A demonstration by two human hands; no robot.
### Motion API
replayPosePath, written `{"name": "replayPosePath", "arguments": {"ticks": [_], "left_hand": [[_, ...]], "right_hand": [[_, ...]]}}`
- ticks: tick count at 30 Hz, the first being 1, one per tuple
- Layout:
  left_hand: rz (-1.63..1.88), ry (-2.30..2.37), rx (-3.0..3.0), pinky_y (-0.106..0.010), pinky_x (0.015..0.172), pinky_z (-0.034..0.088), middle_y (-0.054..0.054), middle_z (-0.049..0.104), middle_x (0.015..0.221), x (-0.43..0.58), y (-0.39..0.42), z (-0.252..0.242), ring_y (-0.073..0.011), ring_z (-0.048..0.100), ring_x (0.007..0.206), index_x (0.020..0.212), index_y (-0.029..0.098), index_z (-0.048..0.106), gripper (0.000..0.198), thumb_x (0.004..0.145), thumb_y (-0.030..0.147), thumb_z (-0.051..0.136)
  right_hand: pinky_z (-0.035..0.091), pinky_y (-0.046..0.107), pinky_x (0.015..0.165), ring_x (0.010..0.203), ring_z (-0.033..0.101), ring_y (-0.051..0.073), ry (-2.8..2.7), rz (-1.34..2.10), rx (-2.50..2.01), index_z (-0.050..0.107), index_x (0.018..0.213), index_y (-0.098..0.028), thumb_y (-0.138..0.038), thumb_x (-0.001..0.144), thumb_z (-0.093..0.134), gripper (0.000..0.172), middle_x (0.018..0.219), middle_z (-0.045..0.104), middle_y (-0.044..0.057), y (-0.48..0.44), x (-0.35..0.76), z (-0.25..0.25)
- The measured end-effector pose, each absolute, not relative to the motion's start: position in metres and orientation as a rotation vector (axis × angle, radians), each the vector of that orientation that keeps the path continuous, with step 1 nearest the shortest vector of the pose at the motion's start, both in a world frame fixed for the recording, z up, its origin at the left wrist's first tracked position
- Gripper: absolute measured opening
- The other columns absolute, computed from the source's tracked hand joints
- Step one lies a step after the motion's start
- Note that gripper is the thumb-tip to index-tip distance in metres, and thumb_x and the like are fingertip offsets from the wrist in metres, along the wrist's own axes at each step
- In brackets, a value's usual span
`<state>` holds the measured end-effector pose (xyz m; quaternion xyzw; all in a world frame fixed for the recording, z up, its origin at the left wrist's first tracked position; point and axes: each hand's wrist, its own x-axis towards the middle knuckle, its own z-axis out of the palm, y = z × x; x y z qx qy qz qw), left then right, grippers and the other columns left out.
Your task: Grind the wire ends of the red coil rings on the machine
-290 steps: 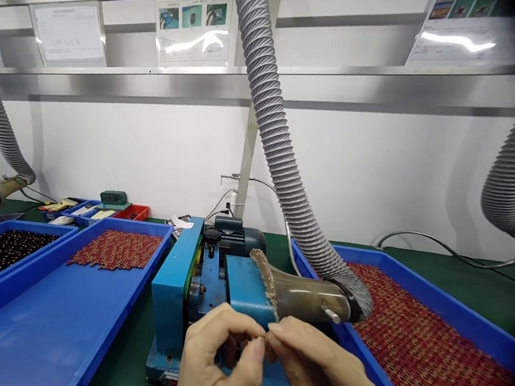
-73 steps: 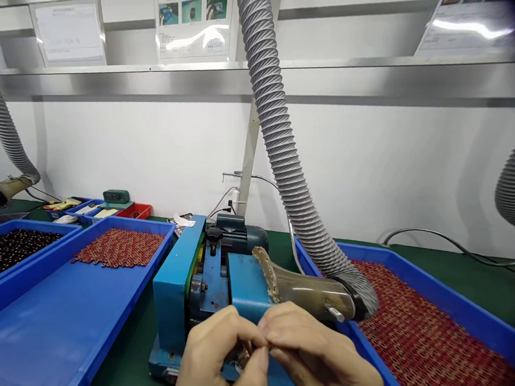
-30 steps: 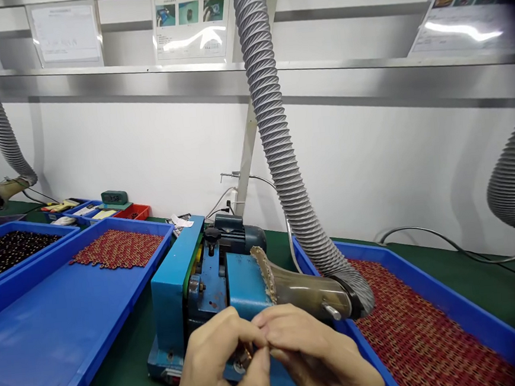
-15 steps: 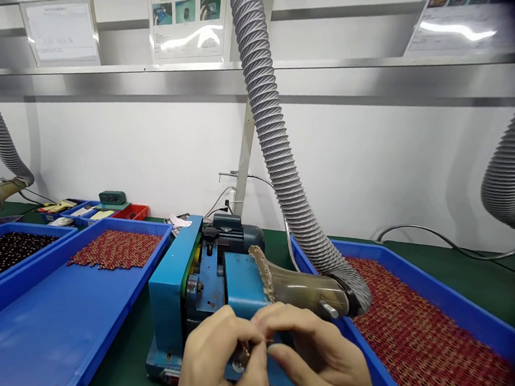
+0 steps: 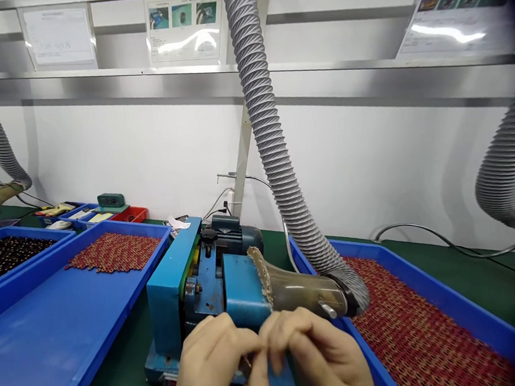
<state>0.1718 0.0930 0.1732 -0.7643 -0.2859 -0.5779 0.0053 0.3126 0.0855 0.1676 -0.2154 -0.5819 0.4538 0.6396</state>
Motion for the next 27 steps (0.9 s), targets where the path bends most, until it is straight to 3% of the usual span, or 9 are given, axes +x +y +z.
{"name": "replayPosePath", "arguments": {"ticks": [2,5,9,14,17,19,21,24,27], "left_hand": [[-1.963,-0.951,-2.505,-0.018,0.049,0.032,0.008,0.042,0.061,0.172,0.092,0.176,-0.0073,0.041,0.051,0.076,0.024,0.046,0.022,0.084,0.004,0.048],[-2.070,-0.965,-2.613,-0.017,0.049,0.030,0.008,0.041,0.062,0.172,0.091,0.178,-0.0066,0.042,0.052,0.075,0.025,0.048,0.020,0.082,0.006,0.048],[-2.103,-0.957,-2.575,-0.019,0.050,0.029,0.008,0.042,0.062,0.175,0.089,0.175,-0.0075,0.039,0.053,0.078,0.025,0.051,0.018,0.084,0.008,0.049],[-2.156,-1.050,-2.549,-0.022,0.053,0.030,0.008,0.045,0.060,0.176,0.084,0.176,-0.0084,0.038,0.053,0.072,0.024,0.054,0.022,0.082,0.004,0.051],[-2.445,-1.182,-2.639,-0.020,0.062,0.039,0.005,0.056,0.067,0.174,0.085,0.179,-0.0104,0.053,0.065,0.074,0.026,0.066,0.017,0.085,0.014,0.060],[-2.759,-1.242,-2.638,-0.023,0.082,0.044,0.001,0.065,0.080,0.174,0.088,0.180,-0.0160,0.062,0.090,0.072,0.026,0.072,0.011,0.083,0.028,0.071],[-3.118,-1.255,-2.566,-0.028,0.097,0.042,-0.003,0.068,0.094,0.177,0.091,0.180,-0.0220,0.058,0.113,0.067,0.026,0.075,0.017,0.075,0.040,0.080],[-3.528,-1.249,-2.383,-0.031,0.099,0.043,-0.004,0.067,0.100,0.181,0.095,0.179,-0.0235,0.058,0.115,0.064,0.025,0.076,0.023,0.068,0.047,0.085],[-3.549,-1.231,-2.360,-0.031,0.098,0.044,-0.003,0.070,0.092,0.180,0.097,0.181,-0.0228,0.061,0.111,0.066,0.024,0.075,0.021,0.071,0.042,0.084]], "right_hand": [[0.053,0.028,0.072,0.075,0.066,0.019,-1.428,0.802,-0.485,0.075,0.092,-0.026,-0.030,0.090,0.069,0.008,0.079,0.073,0.003,0.086,0.315,0.169],[0.056,0.031,0.074,0.079,0.069,0.020,-1.469,0.690,-0.375,0.076,0.101,-0.032,-0.020,0.091,0.068,0.017,0.083,0.076,0.002,0.088,0.312,0.169],[0.053,0.029,0.067,0.072,0.065,0.018,-1.419,0.675,-0.374,0.074,0.090,-0.026,-0.022,0.092,0.066,0.009,0.075,0.072,0.003,0.088,0.303,0.168],[0.047,0.022,0.063,0.063,0.061,0.013,-1.068,0.752,-0.527,0.066,0.075,-0.023,-0.031,0.095,0.063,0.022,0.062,0.063,-0.003,0.081,0.303,0.167],[0.048,0.021,0.070,0.070,0.063,0.014,-1.142,0.766,-0.549,0.072,0.077,-0.023,-0.029,0.092,0.068,0.016,0.070,0.067,0.000,0.083,0.304,0.169],[0.050,0.023,0.073,0.076,0.063,0.016,-1.153,0.981,-0.461,0.073,0.082,-0.024,-0.032,0.085,0.074,0.008,0.078,0.067,0.001,0.086,0.299,0.171],[0.052,0.026,0.078,0.082,0.063,0.017,-1.032,1.212,-0.375,0.073,0.081,-0.026,-0.032,0.075,0.083,0.013,0.083,0.064,0.000,0.088,0.290,0.173],[0.052,0.028,0.083,0.084,0.062,0.017,-0.866,1.360,-0.395,0.072,0.073,-0.025,-0.029,0.067,0.088,0.017,0.081,0.063,0.000,0.089,0.277,0.173],[0.052,0.024,0.083,0.085,0.063,0.017,-0.814,1.371,-0.474,0.076,0.070,-0.023,-0.031,0.065,0.091,0.018,0.080,0.066,0.001,0.090,0.273,0.173]]}}
